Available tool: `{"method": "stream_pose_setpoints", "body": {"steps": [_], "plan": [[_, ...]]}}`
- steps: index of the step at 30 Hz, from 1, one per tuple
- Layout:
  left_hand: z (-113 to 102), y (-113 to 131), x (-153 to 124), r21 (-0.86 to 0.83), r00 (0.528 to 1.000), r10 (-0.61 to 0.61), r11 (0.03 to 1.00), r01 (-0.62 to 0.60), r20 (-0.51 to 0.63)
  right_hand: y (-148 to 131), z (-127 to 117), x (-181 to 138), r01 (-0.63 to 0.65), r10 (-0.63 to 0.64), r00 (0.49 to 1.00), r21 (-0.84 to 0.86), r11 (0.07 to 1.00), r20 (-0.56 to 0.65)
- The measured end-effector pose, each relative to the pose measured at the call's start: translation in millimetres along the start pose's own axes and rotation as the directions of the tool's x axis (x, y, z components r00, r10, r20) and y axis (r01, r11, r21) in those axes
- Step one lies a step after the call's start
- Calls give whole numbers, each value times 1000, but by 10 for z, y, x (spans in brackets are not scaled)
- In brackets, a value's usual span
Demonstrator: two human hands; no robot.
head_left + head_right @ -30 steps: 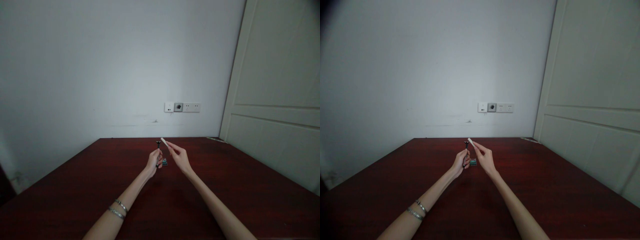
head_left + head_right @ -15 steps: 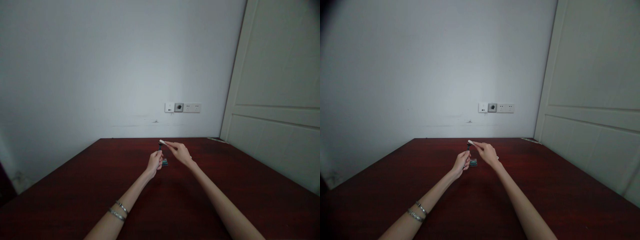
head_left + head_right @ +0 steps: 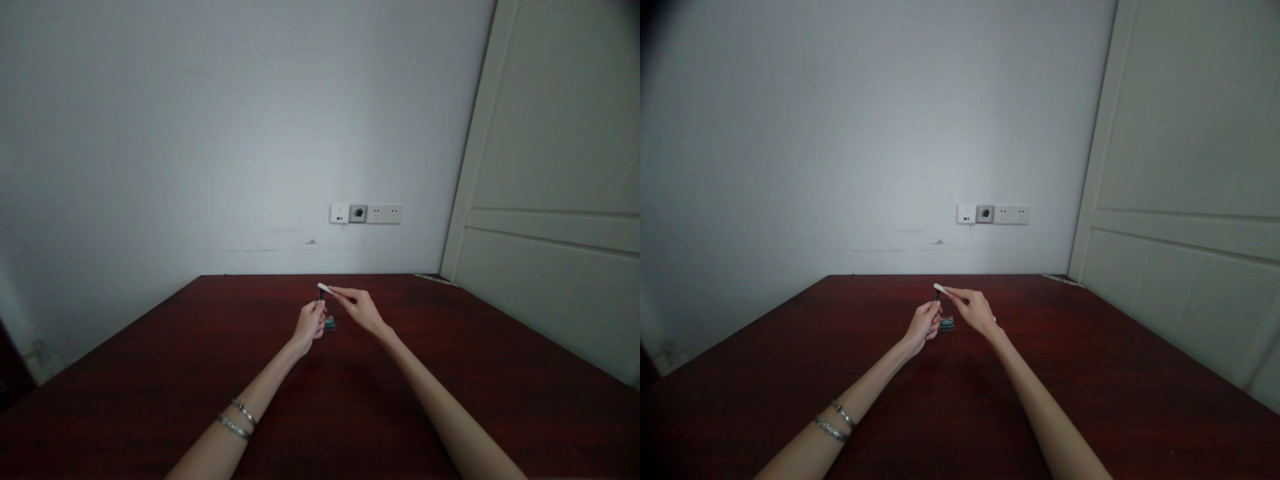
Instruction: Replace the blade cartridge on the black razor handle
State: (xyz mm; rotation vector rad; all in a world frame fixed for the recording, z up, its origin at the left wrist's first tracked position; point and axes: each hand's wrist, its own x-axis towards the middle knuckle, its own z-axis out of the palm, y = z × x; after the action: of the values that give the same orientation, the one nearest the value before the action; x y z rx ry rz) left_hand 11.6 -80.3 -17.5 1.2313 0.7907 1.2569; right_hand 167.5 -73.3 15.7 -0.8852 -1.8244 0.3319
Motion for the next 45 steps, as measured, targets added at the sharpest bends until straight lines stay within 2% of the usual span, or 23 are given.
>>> {"method": "stream_pose_setpoints", "body": {"steps": [3, 5, 7, 9, 12, 15, 23, 28, 34, 39, 45], "plan": [[-3, -5, 8, 17, 1000, 12, 1000, -12, 15, -2, -3, -1, -36, 37, 995, 18, 999, -92], [-7, -4, 17, 53, 999, 36, 998, -35, -3, -16, -8, -20, -102, 108, 971, 40, 994, -214], [-7, 0, 29, 97, 997, 69, 993, -66, -30, -62, 2, -61, -178, 205, 940, 120, 977, -273], [-3, 4, 42, 120, 993, 108, 988, -102, -50, -149, 42, -116, -242, 297, 932, 252, 937, -209], [6, 0, 60, 111, 986, 154, 983, -146, -61, -313, 152, -184, -328, 376, 926, 431, 841, -29], [5, -17, 73, 103, 981, 188, 978, -182, -50, -445, 271, -228, -383, 425, 904, 519, 765, 40], [-4, -28, 75, 49, 977, 213, 976, -213, -2, -615, 427, -477, -460, 496, 861, 584, 669, 111], [9, -21, 39, 65, 980, 197, 978, -198, 33, -606, 457, -429, -408, 493, 868, 653, 638, 60], [-8, -29, 64, 57, 978, 207, 976, -208, 22, -590, 494, -484, -479, 551, 826, 663, 575, 118], [4, -33, 51, 83, 977, 208, 974, -211, 48, -634, 486, -417, -420, 533, 842, 722, 551, 83], [-43, -5, 46, 85, 978, 206, 975, -207, 24, -639, 565, -540, -502, 533, 824, 687, 526, 194]]}}
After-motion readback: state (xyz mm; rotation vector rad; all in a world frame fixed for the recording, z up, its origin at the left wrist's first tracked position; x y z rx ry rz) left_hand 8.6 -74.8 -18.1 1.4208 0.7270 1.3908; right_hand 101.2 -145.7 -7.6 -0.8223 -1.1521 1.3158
